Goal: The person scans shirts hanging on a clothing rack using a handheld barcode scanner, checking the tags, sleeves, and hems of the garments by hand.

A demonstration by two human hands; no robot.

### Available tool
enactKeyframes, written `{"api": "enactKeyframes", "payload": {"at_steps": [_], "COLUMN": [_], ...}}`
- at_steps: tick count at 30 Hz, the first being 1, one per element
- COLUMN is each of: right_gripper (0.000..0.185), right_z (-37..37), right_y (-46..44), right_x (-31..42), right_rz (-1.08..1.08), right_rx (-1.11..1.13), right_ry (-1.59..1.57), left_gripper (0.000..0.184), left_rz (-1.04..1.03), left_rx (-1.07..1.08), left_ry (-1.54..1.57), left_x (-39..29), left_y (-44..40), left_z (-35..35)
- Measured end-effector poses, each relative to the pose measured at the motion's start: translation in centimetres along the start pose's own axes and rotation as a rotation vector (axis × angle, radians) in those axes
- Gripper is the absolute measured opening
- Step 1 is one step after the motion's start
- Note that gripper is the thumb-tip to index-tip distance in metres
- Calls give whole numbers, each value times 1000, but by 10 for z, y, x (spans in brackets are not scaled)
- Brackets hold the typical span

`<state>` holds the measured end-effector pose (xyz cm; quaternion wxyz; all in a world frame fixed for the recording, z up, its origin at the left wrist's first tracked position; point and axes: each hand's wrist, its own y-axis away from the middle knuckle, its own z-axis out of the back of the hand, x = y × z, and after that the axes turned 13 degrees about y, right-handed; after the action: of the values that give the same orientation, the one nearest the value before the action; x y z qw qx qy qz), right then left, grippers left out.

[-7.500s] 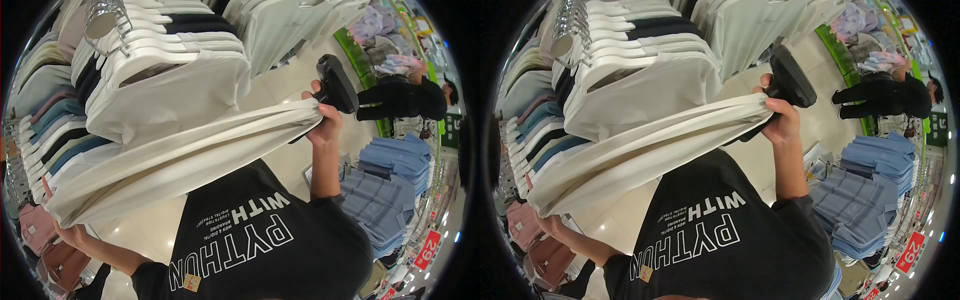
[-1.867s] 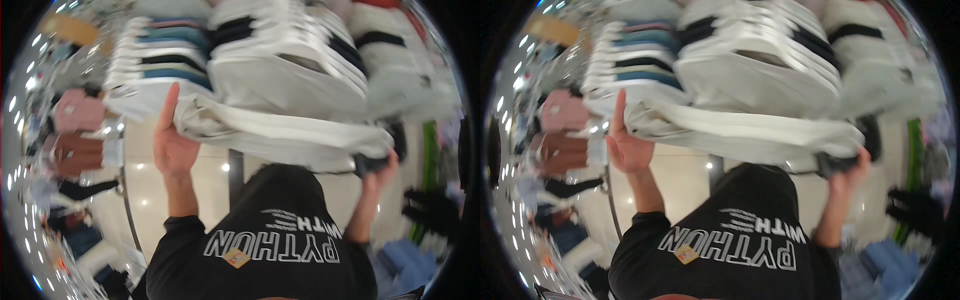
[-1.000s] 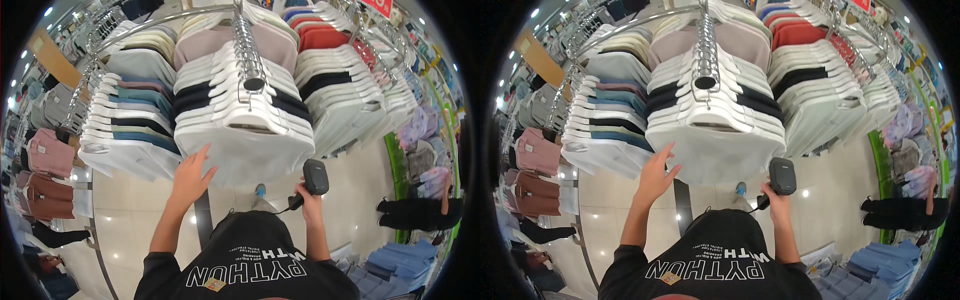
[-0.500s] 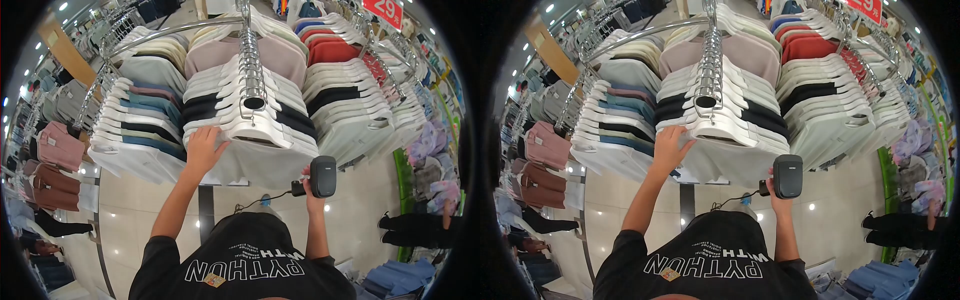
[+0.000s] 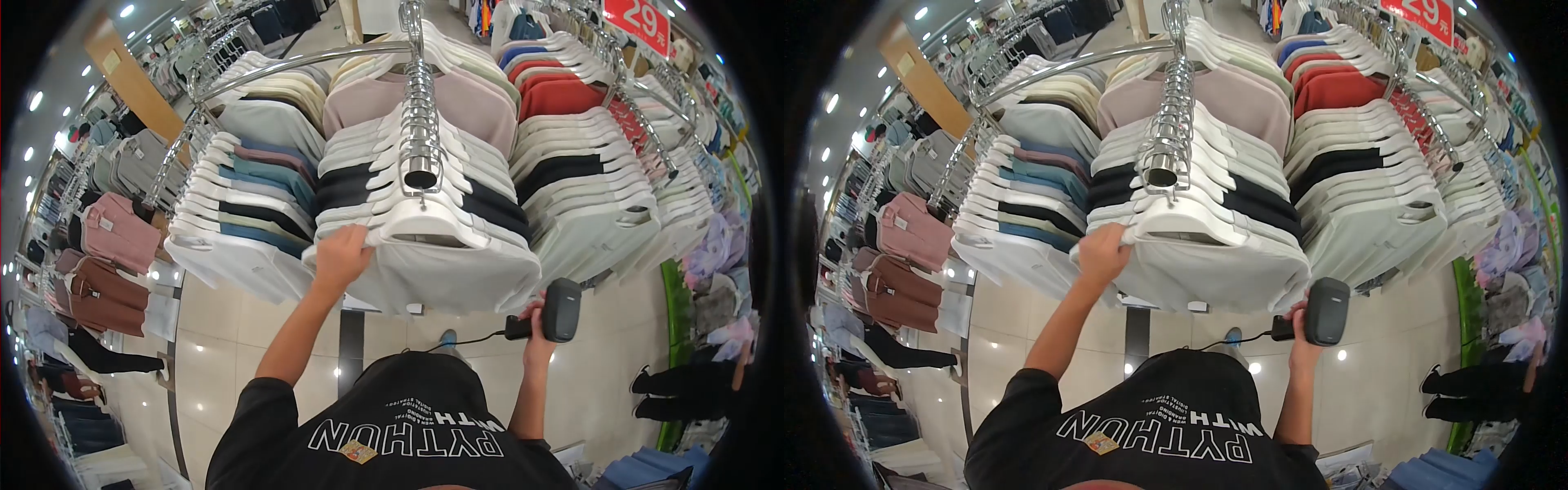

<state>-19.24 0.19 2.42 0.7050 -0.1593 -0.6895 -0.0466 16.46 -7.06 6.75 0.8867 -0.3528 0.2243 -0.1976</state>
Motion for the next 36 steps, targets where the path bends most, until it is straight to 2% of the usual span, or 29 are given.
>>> {"api": "enactKeyframes", "payload": {"at_steps": [5, 6, 7, 8, 10, 13, 15, 19, 22, 25, 30, 33, 35, 36], "right_gripper": [41, 42, 41, 39, 37, 36, 30, 23, 25, 29, 32, 34, 33, 32], "right_z": [36, 42, 47, 50, 53, 52, 45, 38, 14, -20, -54, -72, -72, -64], "right_y": [9, 13, 16, 20, 29, 37, 41, 40, 37, 30, 26, 12, 12, 12], "right_x": [0, 0, 1, 2, 5, 6, 13, 21, 42, 82, 111, 124, 121, 107], "right_rz": [13, 9, 36, 62, 84, 140, 140, 137, 278, 457, 418, 544, 512, 404], "right_rx": [-114, -113, -81, -48, 2, 79, 125, 271, 420, 673, 929, 1103, 1209, 1267], "right_ry": [-208, -252, -258, -263, -252, -234, -274, -162, -176, -275, 92, 111, 35, -9], "left_gripper": [20, 20, 12, 18, 17, 17, 17, 17, 18, 19, 22, 23, 24, 25], "left_rz": [-172, -205, -208, -209, -53, 362, 547, 621, 583, 534, 533, 558, 577, 590], "left_rx": [-252, -317, -372, -426, -521, -611, -616, -543, -444, -296, 26, 197, 290, 331], "left_ry": [-41, -49, -32, -15, 250, 393, 462, 531, 578, 672, 900, 1042, 1117, 1143], "left_x": [24, 34, 52, 77, 139, 183, 204, 203, 176, 127, 20, -30, -53, -61], "left_y": [-14, -14, -11, -5, 4, 2, -4, -17, -25, -25, -6, 9, 20, 30], "left_z": [54, 64, 71, 76, 90, 118, 126, 119, 100, 69, 13, -9, -17, -20]}}
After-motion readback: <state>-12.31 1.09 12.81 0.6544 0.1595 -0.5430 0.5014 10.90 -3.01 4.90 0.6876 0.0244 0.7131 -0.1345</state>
